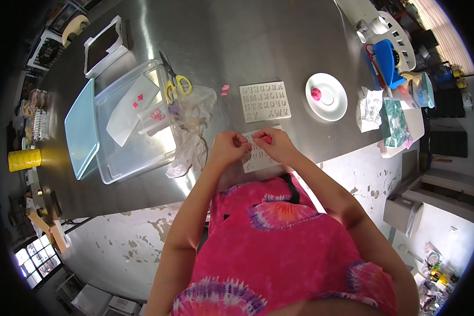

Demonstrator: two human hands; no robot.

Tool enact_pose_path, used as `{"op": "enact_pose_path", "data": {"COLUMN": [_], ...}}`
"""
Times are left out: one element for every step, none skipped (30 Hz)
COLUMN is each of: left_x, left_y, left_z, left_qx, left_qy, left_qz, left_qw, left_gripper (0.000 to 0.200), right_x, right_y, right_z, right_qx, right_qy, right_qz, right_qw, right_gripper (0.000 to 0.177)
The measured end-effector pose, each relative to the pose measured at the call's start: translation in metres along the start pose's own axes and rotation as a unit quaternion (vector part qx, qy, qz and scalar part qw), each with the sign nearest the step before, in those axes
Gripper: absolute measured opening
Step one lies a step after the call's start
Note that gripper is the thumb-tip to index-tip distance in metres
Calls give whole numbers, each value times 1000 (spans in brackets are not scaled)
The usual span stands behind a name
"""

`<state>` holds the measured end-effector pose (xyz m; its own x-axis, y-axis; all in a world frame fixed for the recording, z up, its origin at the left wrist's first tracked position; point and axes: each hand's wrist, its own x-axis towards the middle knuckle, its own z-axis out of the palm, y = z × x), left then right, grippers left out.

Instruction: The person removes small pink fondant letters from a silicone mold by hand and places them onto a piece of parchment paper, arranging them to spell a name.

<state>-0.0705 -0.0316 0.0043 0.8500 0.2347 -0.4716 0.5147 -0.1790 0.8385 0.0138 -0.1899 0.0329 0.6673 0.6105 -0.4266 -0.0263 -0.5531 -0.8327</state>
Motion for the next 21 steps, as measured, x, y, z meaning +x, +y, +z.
{"op": "enact_pose_path", "data": {"left_x": [1,2,2,2,1,1,1,1,2,3,4,4,4,4,4,3,3,3,2,2,2], "left_y": [-3,-6,-6,-7,-7,-7,-7,-8,-9,-10,-11,-11,-11,-11,-10,-9,-8,-7,-5,-4,-5], "left_z": [0,0,-1,-2,-2,-1,-1,-1,-1,-1,0,-1,-1,-1,-2,-2,-3,-4,-5,-5,-6], "left_qx": [1,2,2,19,35,34,25,15,15,-2,-20,-20,-25,-30,-29,-33,-36,-36,-39,-42,-42], "left_qy": [2,4,5,3,2,2,6,10,10,3,-3,-3,-6,-10,-11,-16,-19,-19,-27,-34,-34], "left_qz": [35,71,72,95,118,118,107,96,96,69,41,41,44,48,48,43,38,38,33,29,30], "left_qw": [999,997,997,995,992,992,994,995,995,998,999,999,999,998,998,998,998,998,998,998,998], "left_gripper": [18,19,19,18,17,17,18,18,18,18,17,17,16,15,15,15,15,15,15,15,15], "right_x": [1,3,4,6,7,7,3,-3,-6,-4,-1,1,1,1,0,-2,-3,-3,-3,-2,-1], "right_y": [1,4,6,9,12,8,4,1,-4,-1,5,6,7,8,7,6,5,4,4,3,3], "right_z": [1,2,3,3,3,3,3,2,1,3,7,9,10,11,11,9,8,7,7,8,8], "right_qx": [0,1,2,1,9,18,18,0,-17,-18,-38,-58,-57,-85,-113,-113,-98,-84,-84,-89,-94], "right_qy": [-1,9,21,21,17,13,13,13,13,13,25,38,38,37,37,37,36,34,34,35,36], "right_qz": [-1,-21,-40,-41,-35,-30,-30,-36,-41,-41,-67,-94,-94,-118,-141,-140,-143,-147,-147,-140,-133], "right_qw": [1000,1000,999,999,999,999,999,999,999,999,997,993,993,989,983,983,984,985,985,986,986], "right_gripper": [17,17,18,18,17,17,17,17,16,16,16,16,16,16,16,16,15,15,15,13,12]}}
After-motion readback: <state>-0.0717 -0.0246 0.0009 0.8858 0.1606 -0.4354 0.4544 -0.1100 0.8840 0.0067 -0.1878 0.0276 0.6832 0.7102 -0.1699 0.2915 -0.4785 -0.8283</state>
